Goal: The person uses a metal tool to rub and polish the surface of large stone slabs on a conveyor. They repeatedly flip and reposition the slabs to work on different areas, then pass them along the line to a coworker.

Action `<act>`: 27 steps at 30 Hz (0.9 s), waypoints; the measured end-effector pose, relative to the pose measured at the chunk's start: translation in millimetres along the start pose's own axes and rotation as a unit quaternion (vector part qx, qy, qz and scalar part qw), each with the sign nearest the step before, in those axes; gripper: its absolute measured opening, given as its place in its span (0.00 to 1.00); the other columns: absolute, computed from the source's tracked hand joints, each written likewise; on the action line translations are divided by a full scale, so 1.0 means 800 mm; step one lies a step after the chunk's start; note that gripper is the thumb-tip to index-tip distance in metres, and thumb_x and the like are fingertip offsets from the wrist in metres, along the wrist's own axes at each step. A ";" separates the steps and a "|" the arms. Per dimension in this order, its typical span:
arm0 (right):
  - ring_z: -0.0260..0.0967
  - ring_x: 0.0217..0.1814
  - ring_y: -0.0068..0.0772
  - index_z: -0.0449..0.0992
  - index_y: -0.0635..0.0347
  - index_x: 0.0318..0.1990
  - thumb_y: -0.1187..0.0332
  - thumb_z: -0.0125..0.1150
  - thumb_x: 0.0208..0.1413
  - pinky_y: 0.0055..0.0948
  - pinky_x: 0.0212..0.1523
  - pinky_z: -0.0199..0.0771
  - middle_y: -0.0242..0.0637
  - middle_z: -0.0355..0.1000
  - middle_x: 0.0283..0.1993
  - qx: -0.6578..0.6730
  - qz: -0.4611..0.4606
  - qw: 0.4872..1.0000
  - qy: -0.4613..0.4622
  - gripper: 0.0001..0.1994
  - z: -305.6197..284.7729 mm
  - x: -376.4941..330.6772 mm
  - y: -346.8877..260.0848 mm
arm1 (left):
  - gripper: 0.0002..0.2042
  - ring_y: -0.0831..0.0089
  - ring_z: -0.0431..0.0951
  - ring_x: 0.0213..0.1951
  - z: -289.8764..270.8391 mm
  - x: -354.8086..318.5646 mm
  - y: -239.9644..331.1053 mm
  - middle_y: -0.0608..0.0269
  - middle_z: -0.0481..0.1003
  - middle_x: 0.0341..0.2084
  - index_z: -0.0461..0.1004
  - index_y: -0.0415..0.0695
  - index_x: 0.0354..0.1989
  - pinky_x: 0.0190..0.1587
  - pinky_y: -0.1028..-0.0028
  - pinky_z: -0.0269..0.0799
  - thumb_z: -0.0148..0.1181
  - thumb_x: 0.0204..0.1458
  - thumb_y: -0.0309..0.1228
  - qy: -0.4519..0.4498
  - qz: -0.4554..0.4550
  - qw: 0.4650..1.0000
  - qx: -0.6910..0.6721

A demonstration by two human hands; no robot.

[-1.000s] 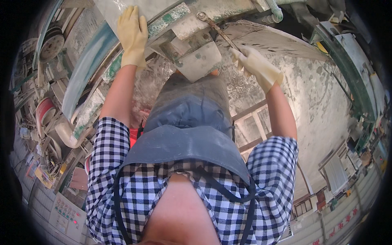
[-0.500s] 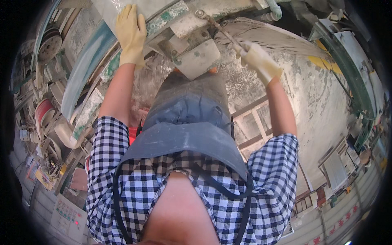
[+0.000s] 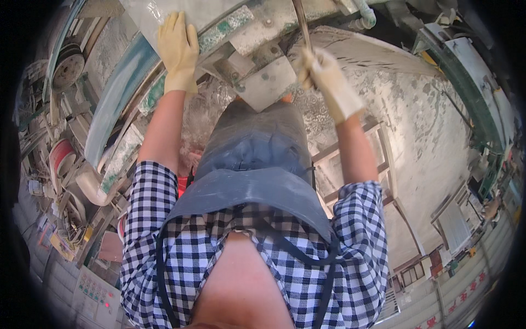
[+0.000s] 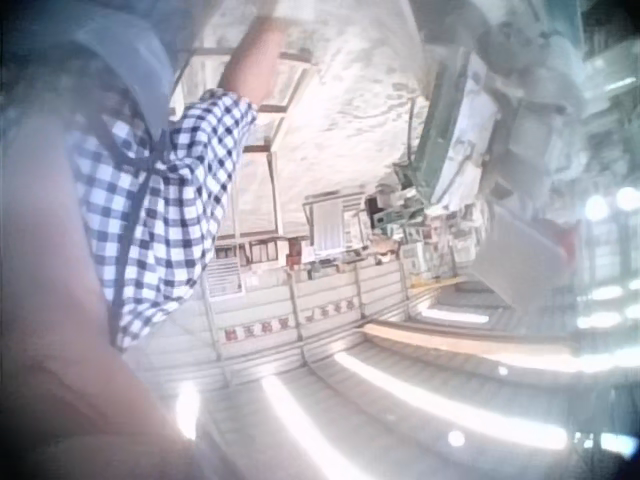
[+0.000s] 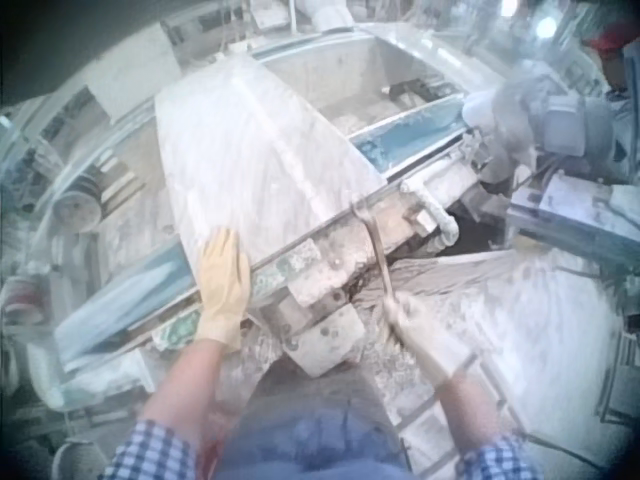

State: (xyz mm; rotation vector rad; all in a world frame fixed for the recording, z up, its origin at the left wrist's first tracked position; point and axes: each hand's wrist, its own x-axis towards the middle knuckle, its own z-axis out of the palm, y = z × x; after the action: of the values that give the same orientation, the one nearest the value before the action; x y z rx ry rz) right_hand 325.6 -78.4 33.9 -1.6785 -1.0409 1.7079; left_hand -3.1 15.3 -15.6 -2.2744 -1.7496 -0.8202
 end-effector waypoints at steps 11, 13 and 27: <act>0.66 0.14 0.23 0.76 0.65 0.41 0.57 0.50 0.71 0.22 0.16 0.68 0.32 0.72 0.22 0.206 0.126 0.970 0.003 0.18 0.111 -0.045 0.039 | 0.19 0.47 0.70 0.60 0.000 -0.002 0.001 0.44 0.74 0.56 0.75 0.34 0.54 0.66 0.52 0.60 0.53 0.60 0.35 0.008 -0.011 1.000 0.008; 0.67 0.14 0.25 0.75 0.65 0.40 0.57 0.49 0.71 0.25 0.16 0.70 0.33 0.72 0.23 0.210 0.136 0.968 0.033 0.18 0.129 -0.042 0.041 | 0.19 0.47 0.70 0.60 -0.001 -0.002 0.003 0.44 0.74 0.56 0.75 0.34 0.54 0.66 0.52 0.60 0.53 0.60 0.35 0.013 -0.005 1.000 -0.001; 0.80 0.37 0.54 0.69 0.74 0.47 0.58 0.41 0.74 0.52 0.41 0.86 0.58 0.76 0.41 0.409 0.108 0.906 0.032 0.21 0.236 0.001 0.024 | 0.22 0.41 0.69 0.61 -0.014 -0.002 0.010 0.34 0.71 0.57 0.71 0.28 0.57 0.68 0.53 0.59 0.53 0.58 0.31 -0.034 -0.055 0.997 -0.029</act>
State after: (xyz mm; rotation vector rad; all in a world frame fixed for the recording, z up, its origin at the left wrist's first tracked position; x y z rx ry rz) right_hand 142.2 -119.1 5.7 -1.2862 -0.0366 1.8349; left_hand 0.4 7.1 -5.7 -2.2844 -1.9213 -0.8324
